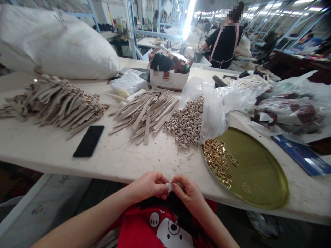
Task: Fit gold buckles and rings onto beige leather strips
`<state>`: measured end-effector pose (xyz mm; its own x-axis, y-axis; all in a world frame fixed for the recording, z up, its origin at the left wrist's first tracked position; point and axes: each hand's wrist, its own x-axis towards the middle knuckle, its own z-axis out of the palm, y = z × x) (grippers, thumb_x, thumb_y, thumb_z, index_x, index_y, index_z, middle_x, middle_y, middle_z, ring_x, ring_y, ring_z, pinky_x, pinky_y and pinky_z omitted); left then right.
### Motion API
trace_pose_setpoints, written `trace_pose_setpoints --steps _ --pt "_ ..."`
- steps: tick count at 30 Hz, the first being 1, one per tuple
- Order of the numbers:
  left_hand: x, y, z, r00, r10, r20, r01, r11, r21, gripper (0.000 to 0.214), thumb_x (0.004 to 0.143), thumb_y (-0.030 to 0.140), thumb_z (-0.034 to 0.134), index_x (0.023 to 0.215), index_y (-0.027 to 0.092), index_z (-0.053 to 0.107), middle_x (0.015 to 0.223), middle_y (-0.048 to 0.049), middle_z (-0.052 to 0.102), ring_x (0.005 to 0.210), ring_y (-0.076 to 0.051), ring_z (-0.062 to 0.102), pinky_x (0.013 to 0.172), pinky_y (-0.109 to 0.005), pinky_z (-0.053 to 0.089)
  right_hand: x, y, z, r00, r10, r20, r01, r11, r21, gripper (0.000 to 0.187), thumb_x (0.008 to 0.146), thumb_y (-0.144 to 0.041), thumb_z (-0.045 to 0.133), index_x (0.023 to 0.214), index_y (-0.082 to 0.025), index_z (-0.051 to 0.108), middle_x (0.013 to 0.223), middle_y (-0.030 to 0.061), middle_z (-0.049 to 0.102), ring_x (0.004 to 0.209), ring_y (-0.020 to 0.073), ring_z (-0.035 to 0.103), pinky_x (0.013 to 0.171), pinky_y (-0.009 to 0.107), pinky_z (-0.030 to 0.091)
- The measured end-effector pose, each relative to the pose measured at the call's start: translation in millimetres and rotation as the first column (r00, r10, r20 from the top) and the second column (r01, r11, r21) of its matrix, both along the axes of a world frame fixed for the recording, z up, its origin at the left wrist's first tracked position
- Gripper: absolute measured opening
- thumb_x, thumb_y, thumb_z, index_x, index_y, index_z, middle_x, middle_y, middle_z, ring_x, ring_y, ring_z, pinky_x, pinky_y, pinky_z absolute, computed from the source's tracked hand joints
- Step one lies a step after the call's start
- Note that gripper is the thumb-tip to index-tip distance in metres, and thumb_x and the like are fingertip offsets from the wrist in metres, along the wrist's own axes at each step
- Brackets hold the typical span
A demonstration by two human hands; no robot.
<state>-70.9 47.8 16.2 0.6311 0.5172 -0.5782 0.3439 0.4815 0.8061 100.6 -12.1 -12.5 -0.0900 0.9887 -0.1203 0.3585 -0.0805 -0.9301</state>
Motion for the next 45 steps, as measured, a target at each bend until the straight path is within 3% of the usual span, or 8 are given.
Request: trace_pose_setpoints --steps 9,13,25,28,32,36,41,45 --pt "6.6 -17.7 0.8 0.999 0.004 -0.045 0.001 0.995 0.104 0.032 0.07 0.039 0.059 0.087 0.012 0.06 0.066 -0.0015 0.063 0.062 -0.013 0.056 0.057 -0.022 0.04 -2.7 -14.1 1.5 0.997 -0.014 0.075 0.007 0.996 0.085 0.009 0.079 -0.027 0.051 0.076 -0.022 0.059 0.064 -0.0012 0.057 0.06 0.0149 0.049 0.056 0.025 0.034" --pt "0.7 -9.2 3.7 0.999 -0.037 -0.015 0.038 0.993 0.115 0.037 0.069 0.042 0.061 0.09 0.012 0.058 0.069 -0.0017 0.063 0.065 -0.013 0.057 0.06 -0.022 0.04 -8.9 -13.6 -5.1 0.99 -0.139 0.032 0.138 0.99 0.035 0.014 0.082 -0.033 0.047 0.079 -0.021 0.054 0.062 -0.0016 0.055 0.057 0.0146 0.048 0.053 0.025 0.034" --pt "15.2 14.4 -0.8 1.0 -0.015 0.019 0.012 0.988 0.152 0.026 0.067 0.037 0.061 0.075 0.014 0.053 0.064 0.0005 0.061 0.062 -0.013 0.057 0.06 -0.023 0.043 -18.6 11.8 -8.0 0.988 -0.127 -0.086 0.135 0.986 0.098 0.025 0.089 -0.037 0.033 0.082 -0.021 0.051 0.066 0.0005 0.056 0.061 0.0158 0.051 0.056 0.026 0.038" --pt "8.4 47.7 3.3 0.97 -0.065 -0.233 0.183 0.828 0.531 0.022 0.074 0.037 0.055 0.077 0.015 0.059 0.071 -0.0016 0.064 0.067 -0.015 0.058 0.06 -0.023 0.042 -13.5 38.4 -12.5 0.977 -0.157 0.144 0.122 0.967 0.224 0.027 0.088 -0.036 0.035 0.078 -0.021 0.055 0.065 0.0022 0.055 0.062 0.0177 0.05 0.059 0.029 0.036" --pt "-11.8 103.7 3.9 0.796 0.413 -0.443 0.21 0.498 0.841 0.018 0.081 0.031 0.049 0.09 0.018 0.057 0.089 -0.0037 0.064 0.082 -0.016 0.058 0.071 -0.024 0.041 -4.5 64.8 -23.5 0.873 -0.256 0.415 0.082 0.916 0.394 0.024 0.085 -0.034 0.042 0.083 -0.019 0.06 0.084 0.0079 0.059 0.082 0.0229 0.052 0.074 0.035 0.037" --pt "-21.0 137.3 -9.9 0.674 0.563 -0.478 0.205 0.479 0.853 0.029 0.077 0.028 0.057 0.103 0.015 0.05 0.095 -0.0096 0.061 0.086 -0.021 0.059 0.072 -0.028 0.042 -0.2 68.9 -33.1 0.875 -0.318 0.365 0.157 0.9 0.407 0.025 0.086 -0.035 0.042 0.091 -0.017 0.059 0.093 0.0093 0.059 0.089 0.023 0.052 0.079 0.037 0.039" --pt "-13.6 118.8 -13.9 0.713 0.586 -0.384 0.137 0.421 0.897 0.044 0.084 0.024 0.048 0.124 0.015 0.032 0.088 -0.0054 0.062 0.077 -0.017 0.06 0.067 -0.026 0.043 0.6 63.8 -30.3 0.894 -0.39 0.222 0.261 0.854 0.45 0.024 0.084 -0.035 0.044 0.088 -0.018 0.059 0.091 0.0091 0.059 0.089 0.023 0.052 0.08 0.038 0.04" --pt "-11.8 73.1 -7.5 0.903 0.388 -0.185 0.123 0.18 0.976 0.035 0.085 0.022 0.044 0.119 0.018 0.041 0.087 -0.0031 0.062 0.076 -0.014 0.059 0.067 -0.024 0.044 -4.8 55.8 -15.8 0.919 -0.381 -0.1 0.393 0.87 0.297 0.035 0.083 -0.049 0.042 0.089 -0.018 0.058 0.076 0.0048 0.058 0.074 0.0183 0.053 0.069 0.032 0.041"
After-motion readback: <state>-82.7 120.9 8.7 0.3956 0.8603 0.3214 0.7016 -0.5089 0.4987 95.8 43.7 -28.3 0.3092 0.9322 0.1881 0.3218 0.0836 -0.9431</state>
